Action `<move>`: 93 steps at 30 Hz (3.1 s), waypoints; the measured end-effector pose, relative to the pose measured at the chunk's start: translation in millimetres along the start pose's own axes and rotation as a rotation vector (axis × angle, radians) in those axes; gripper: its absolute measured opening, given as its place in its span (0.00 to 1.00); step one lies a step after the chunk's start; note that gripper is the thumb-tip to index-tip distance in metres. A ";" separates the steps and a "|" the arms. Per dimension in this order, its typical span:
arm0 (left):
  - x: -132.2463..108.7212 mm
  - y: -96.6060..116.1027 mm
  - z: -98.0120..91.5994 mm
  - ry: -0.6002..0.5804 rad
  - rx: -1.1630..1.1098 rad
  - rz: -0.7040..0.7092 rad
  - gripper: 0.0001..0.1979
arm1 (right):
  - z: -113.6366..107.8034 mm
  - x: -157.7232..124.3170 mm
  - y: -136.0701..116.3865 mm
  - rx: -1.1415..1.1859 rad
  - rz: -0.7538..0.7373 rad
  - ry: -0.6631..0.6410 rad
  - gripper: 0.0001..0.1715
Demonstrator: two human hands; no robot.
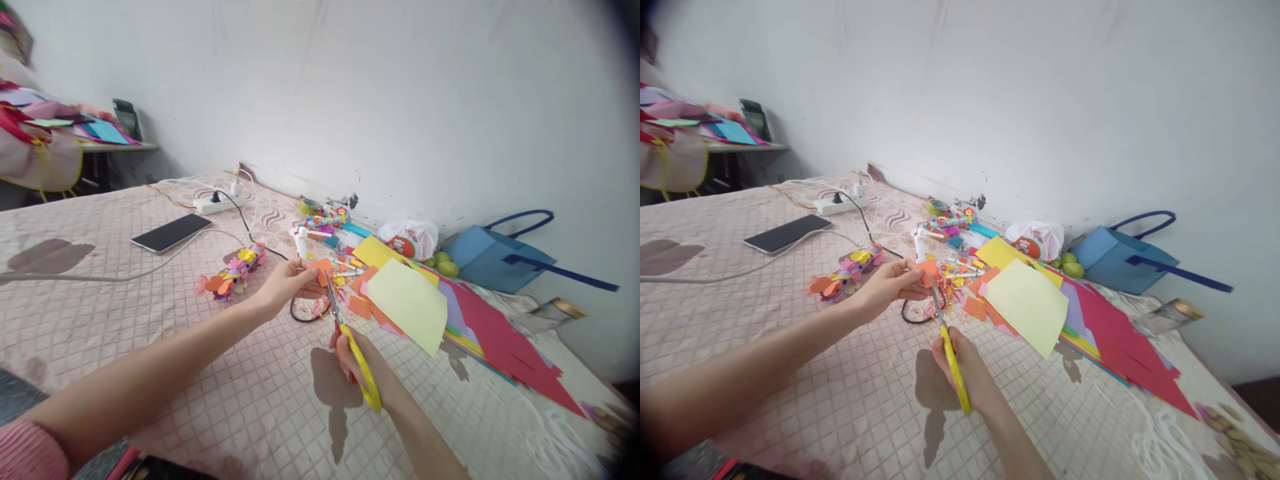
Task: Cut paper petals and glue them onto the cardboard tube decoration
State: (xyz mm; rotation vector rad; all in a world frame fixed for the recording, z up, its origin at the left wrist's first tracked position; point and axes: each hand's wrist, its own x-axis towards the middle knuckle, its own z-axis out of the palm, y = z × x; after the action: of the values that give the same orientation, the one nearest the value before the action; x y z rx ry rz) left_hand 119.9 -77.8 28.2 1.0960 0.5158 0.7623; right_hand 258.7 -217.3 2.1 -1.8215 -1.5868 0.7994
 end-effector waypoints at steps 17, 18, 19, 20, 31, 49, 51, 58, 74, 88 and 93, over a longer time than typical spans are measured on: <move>0.7 0.2 -1.4 -0.003 0.001 0.011 0.09 | 9.2 5.9 15.2 0.114 0.178 0.008 0.29; 0.7 0.1 -1.5 -0.005 0.002 0.011 0.09 | 8.2 5.2 14.1 0.115 0.172 -0.009 0.30; 0.7 0.2 -1.4 -0.006 0.002 0.010 0.10 | 6.7 4.1 12.4 0.112 0.147 -0.023 0.31; 0.6 0.2 -1.3 -0.008 0.002 0.006 0.10 | 5.0 2.9 10.5 0.108 0.111 -0.038 0.31; -0.7 1.0 -0.5 -0.011 0.008 0.005 0.09 | 1.2 -0.8 8.0 0.092 0.012 -0.068 0.34; 0.6 -0.7 -2.1 -0.008 0.013 0.021 0.09 | 5.8 2.2 4.9 0.106 0.116 -0.002 0.31; 0.5 -0.4 -2.3 -0.011 0.006 0.023 0.10 | 7.4 3.4 8.4 0.140 0.137 0.009 0.28; 0.9 -0.9 -3.2 -0.024 0.003 0.021 0.10 | 2.4 1.6 6.2 0.108 0.075 -0.032 0.29; -0.5 0.2 -0.9 -0.008 0.000 0.015 0.10 | -1.2 -1.6 -1.8 0.013 0.021 -0.019 0.33; -0.3 1.0 -0.8 0.005 -0.002 0.007 0.08 | 3.0 2.3 0.5 0.021 0.043 0.049 0.26; 0.8 0.0 -1.4 -0.016 -0.023 0.004 0.08 | 4.9 5.8 9.4 0.032 0.062 0.079 0.23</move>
State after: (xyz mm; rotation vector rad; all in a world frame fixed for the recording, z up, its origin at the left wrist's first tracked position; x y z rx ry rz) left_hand 119.4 -76.4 27.7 1.0808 0.4906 0.7608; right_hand 261.6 -212.4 -8.6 -1.8641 -1.4655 0.7667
